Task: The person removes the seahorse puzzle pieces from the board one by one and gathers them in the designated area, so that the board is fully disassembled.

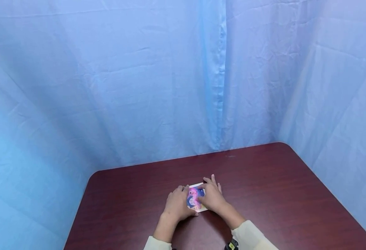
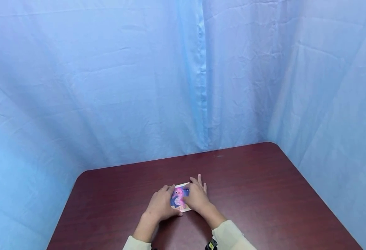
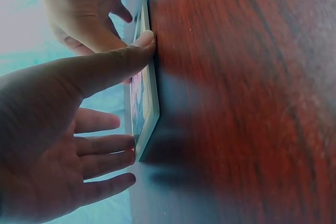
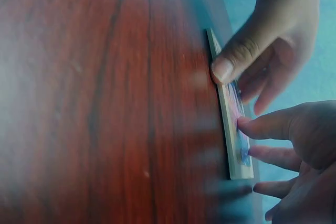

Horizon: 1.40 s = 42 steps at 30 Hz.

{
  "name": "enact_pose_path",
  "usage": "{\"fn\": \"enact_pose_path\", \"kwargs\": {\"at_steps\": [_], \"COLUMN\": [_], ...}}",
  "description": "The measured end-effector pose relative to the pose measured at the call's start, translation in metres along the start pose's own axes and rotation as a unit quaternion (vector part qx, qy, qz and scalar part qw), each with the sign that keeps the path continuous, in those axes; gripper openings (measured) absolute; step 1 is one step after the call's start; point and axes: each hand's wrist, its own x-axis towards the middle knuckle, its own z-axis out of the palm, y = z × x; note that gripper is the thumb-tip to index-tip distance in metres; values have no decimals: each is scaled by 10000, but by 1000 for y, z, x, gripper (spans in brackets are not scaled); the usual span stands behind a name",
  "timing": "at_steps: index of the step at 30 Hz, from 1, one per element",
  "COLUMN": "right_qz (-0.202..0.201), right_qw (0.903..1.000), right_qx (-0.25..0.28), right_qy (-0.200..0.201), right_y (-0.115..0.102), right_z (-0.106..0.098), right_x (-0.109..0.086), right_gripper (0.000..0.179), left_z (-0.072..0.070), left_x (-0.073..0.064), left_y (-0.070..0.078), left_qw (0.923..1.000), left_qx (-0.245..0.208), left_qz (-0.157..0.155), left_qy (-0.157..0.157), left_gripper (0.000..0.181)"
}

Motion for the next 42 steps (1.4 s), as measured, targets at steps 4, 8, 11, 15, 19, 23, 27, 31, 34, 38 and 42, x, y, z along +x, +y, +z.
{"fn": "enact_pose_path", "kwargs": {"at_steps": [4,8,11,15,19,23,27,31,34,38,42], "right_qz": [42,207,244,239,188,107,61,69,73,-20,-100], "right_qw": [10000,9990,9981,9983,9989,9992,9992,9989,9982,9962,9946], "right_qx": [-46,-398,-564,-529,-420,-376,-345,-407,-596,-863,-1014], "right_qy": [-71,-7,34,20,55,132,184,205,85,-97,-185], "right_y": [-3,-3,-3,-2,-1,1,1,1,1,2,3], "right_z": [3,4,3,2,2,3,2,2,3,6,7], "right_x": [0,-1,0,0,1,1,1,2,1,-2,-3], "right_gripper": [43,47,46,45,42,36,35,40,44,47,46], "left_z": [1,1,1,2,2,2,2,1,1,2,2], "left_x": [0,1,3,3,4,5,5,4,4,4,4], "left_y": [-2,-2,-3,-4,-5,-6,-5,-5,-6,-7,-6], "left_qw": [10000,9999,9997,9996,9994,9994,9995,9996,9997,9997,9998], "left_qx": [-55,-150,-221,-278,-286,-273,-267,-230,-231,-229,-203], "left_qz": [-17,-38,-56,-79,-120,-132,-90,-33,1,13,29], "left_qy": [42,-25,-40,-70,-148,-190,-169,-141,-121,-84,-50], "left_gripper": [110,110,108,108,107,107,105,104,103,104,105]}}
